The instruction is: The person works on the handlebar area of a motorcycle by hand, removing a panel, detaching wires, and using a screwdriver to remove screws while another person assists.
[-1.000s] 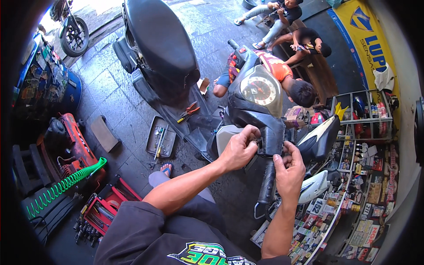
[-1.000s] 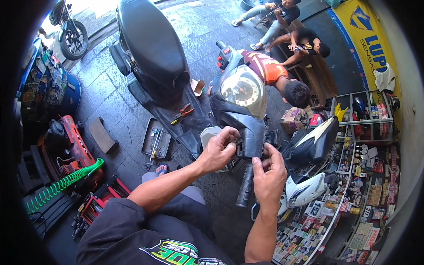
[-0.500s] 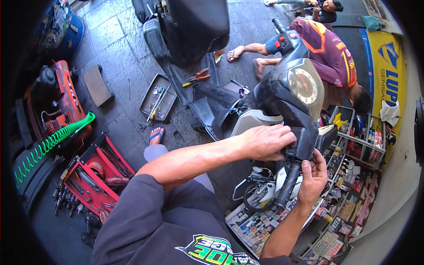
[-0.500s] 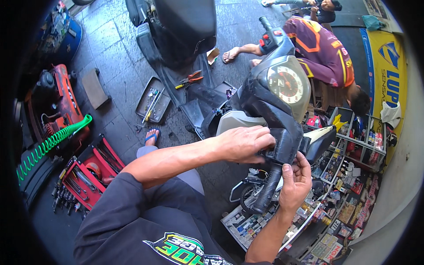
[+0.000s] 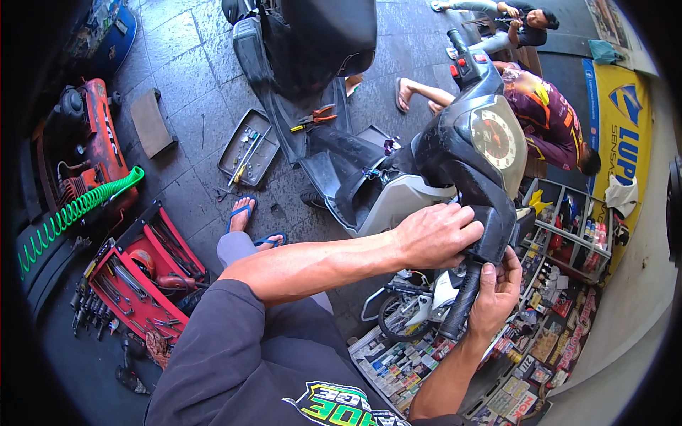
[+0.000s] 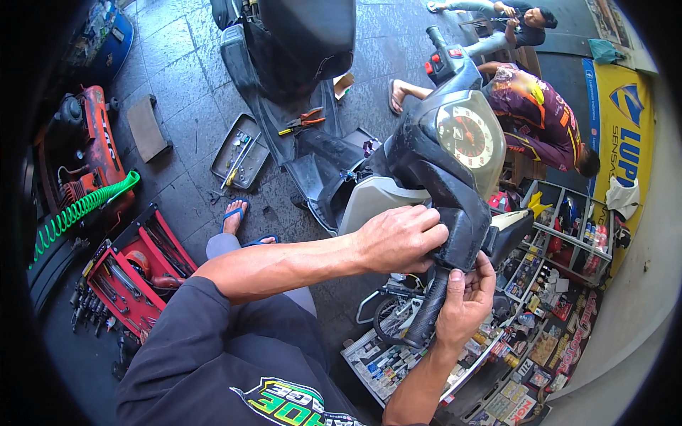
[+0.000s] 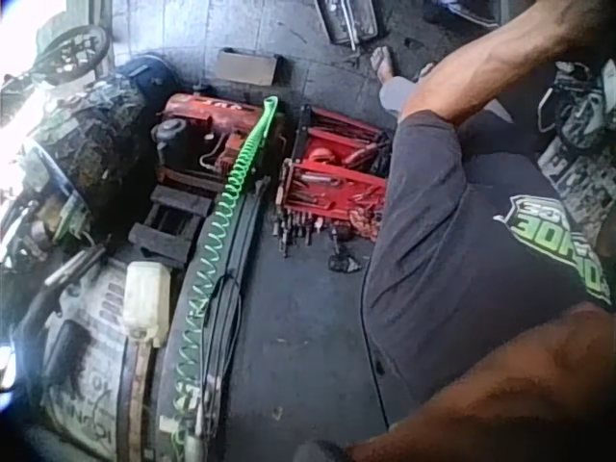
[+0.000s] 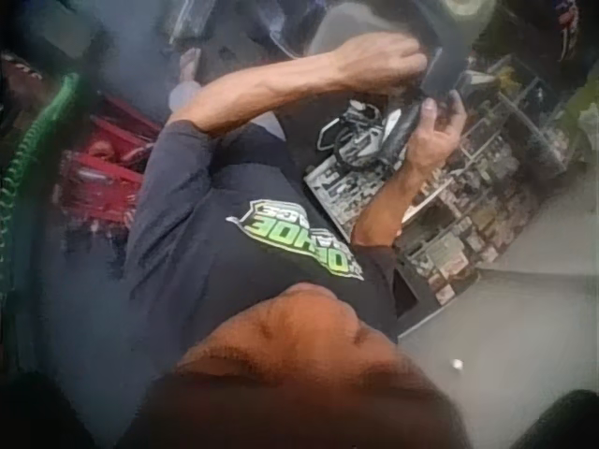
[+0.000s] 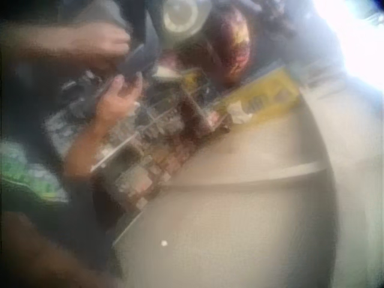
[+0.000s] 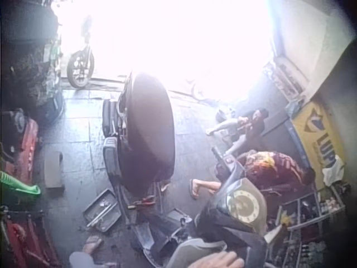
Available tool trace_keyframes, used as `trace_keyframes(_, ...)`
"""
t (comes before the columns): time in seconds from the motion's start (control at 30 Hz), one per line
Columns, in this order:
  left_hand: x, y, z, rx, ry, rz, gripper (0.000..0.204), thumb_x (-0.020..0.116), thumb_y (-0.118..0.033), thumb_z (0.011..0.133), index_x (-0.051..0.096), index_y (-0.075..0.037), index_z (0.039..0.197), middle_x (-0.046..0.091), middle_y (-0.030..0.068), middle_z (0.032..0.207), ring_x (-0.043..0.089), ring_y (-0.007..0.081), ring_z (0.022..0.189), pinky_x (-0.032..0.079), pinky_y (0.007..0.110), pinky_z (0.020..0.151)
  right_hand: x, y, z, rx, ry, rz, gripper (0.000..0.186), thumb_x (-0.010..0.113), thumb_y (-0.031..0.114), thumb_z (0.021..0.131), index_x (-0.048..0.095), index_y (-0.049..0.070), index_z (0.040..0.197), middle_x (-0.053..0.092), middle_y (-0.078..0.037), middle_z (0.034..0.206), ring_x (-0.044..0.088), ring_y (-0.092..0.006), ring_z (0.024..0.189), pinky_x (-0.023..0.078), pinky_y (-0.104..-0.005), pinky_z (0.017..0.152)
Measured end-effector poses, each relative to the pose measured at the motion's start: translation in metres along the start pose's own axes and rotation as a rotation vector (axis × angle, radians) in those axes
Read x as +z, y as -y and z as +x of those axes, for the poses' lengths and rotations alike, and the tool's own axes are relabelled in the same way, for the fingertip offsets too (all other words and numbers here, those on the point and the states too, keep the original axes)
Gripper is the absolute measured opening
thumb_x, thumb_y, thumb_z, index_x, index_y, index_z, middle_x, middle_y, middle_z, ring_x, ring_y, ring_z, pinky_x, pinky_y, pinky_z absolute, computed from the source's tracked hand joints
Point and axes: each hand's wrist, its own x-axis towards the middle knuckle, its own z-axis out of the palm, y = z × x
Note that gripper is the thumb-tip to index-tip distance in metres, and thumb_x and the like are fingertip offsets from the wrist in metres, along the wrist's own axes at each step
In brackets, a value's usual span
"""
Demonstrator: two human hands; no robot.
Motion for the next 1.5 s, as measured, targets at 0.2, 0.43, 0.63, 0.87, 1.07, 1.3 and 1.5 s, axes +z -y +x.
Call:
trace_keyframes(0.2,0.003,-0.003,0.005,0.009,-0.014,0.061,0.034,0.078,-0.015,0.068,0.056,-0.006,0.091,0.055,0.0105,0.088,0.063,0.0295,0.084,0.054,0.041,0.076,0.003,-0.002,0.0,-0.04,-0.023,0.035,0.045,0.064,0.006,0.097,0.049,-0.008,0.137,0.062,-0.007,0.11,0.057,-0.0092,0.092,0.047,-0.0237,0.087)
trace_keyframes(0.43,0.001,0.001,0.008,0.032,0.051,0.149,0.031,0.077,-0.016,0.072,0.055,-0.006,0.092,0.056,0.0094,0.09,0.063,0.0281,0.088,0.054,0.041,0.079,0.016,0.0,0.008,0.043,-0.138,0.096,0.037,0.067,0.014,0.099,0.053,-0.006,0.128,0.064,-0.01,0.113,0.061,-0.0119,0.098,0.049,-0.0264,0.089)
trace_keyframes(0.63,-0.023,0.004,0.008,-0.046,0.314,-0.233,0.035,0.075,-0.016,0.085,0.053,-0.004,0.109,0.056,0.0147,0.105,0.061,0.0372,0.102,0.052,0.047,0.086,0.016,-0.005,0.009,0.113,-0.167,0.158,0.03,0.067,0.017,0.1,0.055,-0.004,0.118,0.063,-0.006,0.105,0.059,-0.0107,0.093,0.048,-0.0252,0.085)
trace_keyframes(0.87,-0.021,0.007,0.019,-0.048,0.394,-0.259,0.031,0.074,-0.015,0.086,0.053,-0.003,0.107,0.057,0.0142,0.1,0.062,0.0369,0.099,0.052,0.048,0.083,0.019,-0.009,0.013,0.064,-0.22,0.122,0.024,0.067,0.017,0.099,0.06,-0.004,0.11,0.063,-0.004,0.1,0.057,-0.0083,0.088,0.047,-0.0229,0.079)
trace_keyframes(1.07,-0.026,0.014,0.019,-0.15,0.315,-0.486,0.021,0.072,-0.007,0.086,0.058,-0.002,0.101,0.063,0.0112,0.091,0.066,0.0255,0.085,0.052,0.038,0.076,0.018,-0.01,0.013,0.073,-0.236,0.192,0.023,0.062,0.017,0.101,0.062,-0.004,0.109,0.063,-0.004,0.098,0.057,-0.0091,0.088,0.047,-0.0246,0.081)
trace_keyframes(1.3,-0.008,0.002,0.003,-0.453,0.087,-0.726,0.01,0.062,-0.005,0.09,0.06,0.001,0.098,0.059,0.0031,0.083,0.055,0.0099,0.076,0.048,0.029,0.068,0.019,-0.009,0.007,0.059,-0.22,0.219,0.026,0.058,0.021,0.103,0.062,-0.005,0.109,0.062,-0.005,0.099,0.056,-0.0106,0.089,0.045,-0.0262,0.084)
trace_keyframes(1.5,0.002,-0.01,0.004,-0.685,0.037,-0.845,0.009,0.06,-0.005,0.092,0.057,-0.002,0.1,0.051,-0.0035,0.086,0.046,0.004,0.08,0.041,0.022,0.071,0.012,-0.033,0.006,0.035,-0.196,0.336,0.031,0.05,0.02,0.104,0.063,-0.007,0.113,0.058,-0.005,0.107,0.054,-0.0093,0.087,0.044,-0.0225,0.077)
